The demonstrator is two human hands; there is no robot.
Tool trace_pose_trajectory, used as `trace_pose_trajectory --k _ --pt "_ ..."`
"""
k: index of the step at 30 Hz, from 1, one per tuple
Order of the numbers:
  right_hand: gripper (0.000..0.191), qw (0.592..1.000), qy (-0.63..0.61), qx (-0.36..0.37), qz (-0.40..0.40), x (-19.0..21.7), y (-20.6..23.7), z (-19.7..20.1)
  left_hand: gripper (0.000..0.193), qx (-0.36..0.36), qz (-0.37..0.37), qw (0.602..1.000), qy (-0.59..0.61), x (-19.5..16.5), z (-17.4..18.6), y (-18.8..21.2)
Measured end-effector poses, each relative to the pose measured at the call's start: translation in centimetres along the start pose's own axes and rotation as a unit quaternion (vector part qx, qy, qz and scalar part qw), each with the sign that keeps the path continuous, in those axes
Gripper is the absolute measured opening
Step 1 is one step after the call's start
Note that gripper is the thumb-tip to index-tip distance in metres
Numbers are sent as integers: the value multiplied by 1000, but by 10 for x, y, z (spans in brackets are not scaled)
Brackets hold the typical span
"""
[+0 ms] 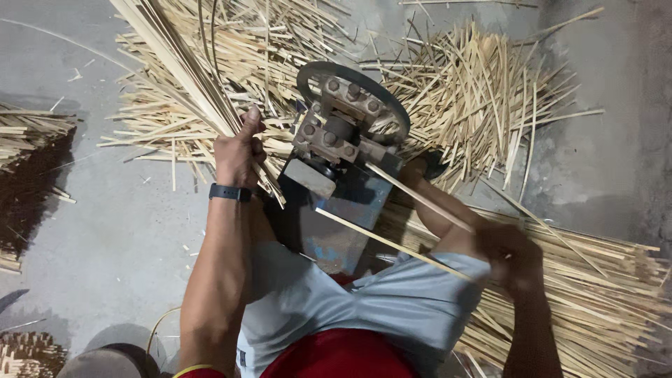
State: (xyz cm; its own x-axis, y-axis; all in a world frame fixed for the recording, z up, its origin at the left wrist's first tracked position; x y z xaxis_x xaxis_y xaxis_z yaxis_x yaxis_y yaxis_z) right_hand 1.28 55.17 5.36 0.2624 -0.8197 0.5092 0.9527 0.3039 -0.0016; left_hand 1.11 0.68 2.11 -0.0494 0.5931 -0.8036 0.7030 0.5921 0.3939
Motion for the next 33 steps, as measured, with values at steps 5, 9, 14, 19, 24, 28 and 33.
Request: trace_pose_trajectory --k 5,9,14,19,24,28,33 --pt "23 952 299 23 56 22 -34 -29 34 -39 40 996 -70 5 -1 1" --pt "31 982 178 27 57 78 -52 -46 27 -4 35 999 -19 11 -14 1" --pt "29 982 182 10 42 125 -61 -18 31 9 55 998 -8 13 -16 -6" --pt "25 987 123 108 -1 114 -48 -40 22 5 11 1000 19 10 -16 -14" --pt "26 996 -11 80 30 102 -35 -54 30 -51 -8 994 -98 -21 -19 -23" --pt "25 996 -4 46 72 122 -36 -41 25 -13 -108 993 -52 -79 -29 -15" --pt "34 993 -96 48 41 163 -47 -27 6 185 -137 967 -109 -71 -72 52"
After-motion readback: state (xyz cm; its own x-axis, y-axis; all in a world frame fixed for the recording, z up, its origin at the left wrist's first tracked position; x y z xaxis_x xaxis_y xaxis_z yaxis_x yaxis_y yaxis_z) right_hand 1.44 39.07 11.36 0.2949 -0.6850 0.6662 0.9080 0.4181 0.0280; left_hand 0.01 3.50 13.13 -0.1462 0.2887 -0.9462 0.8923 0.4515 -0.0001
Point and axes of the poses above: each hand's wrist, its own y-axis away from the middle knuckle, its own z-axis out of the back of the hand, x = y × z, the point moved 5 cm from there along -y, towards the middle knuckle, and after that the axes turned 8 degrees about y, right-handed, at the moved point
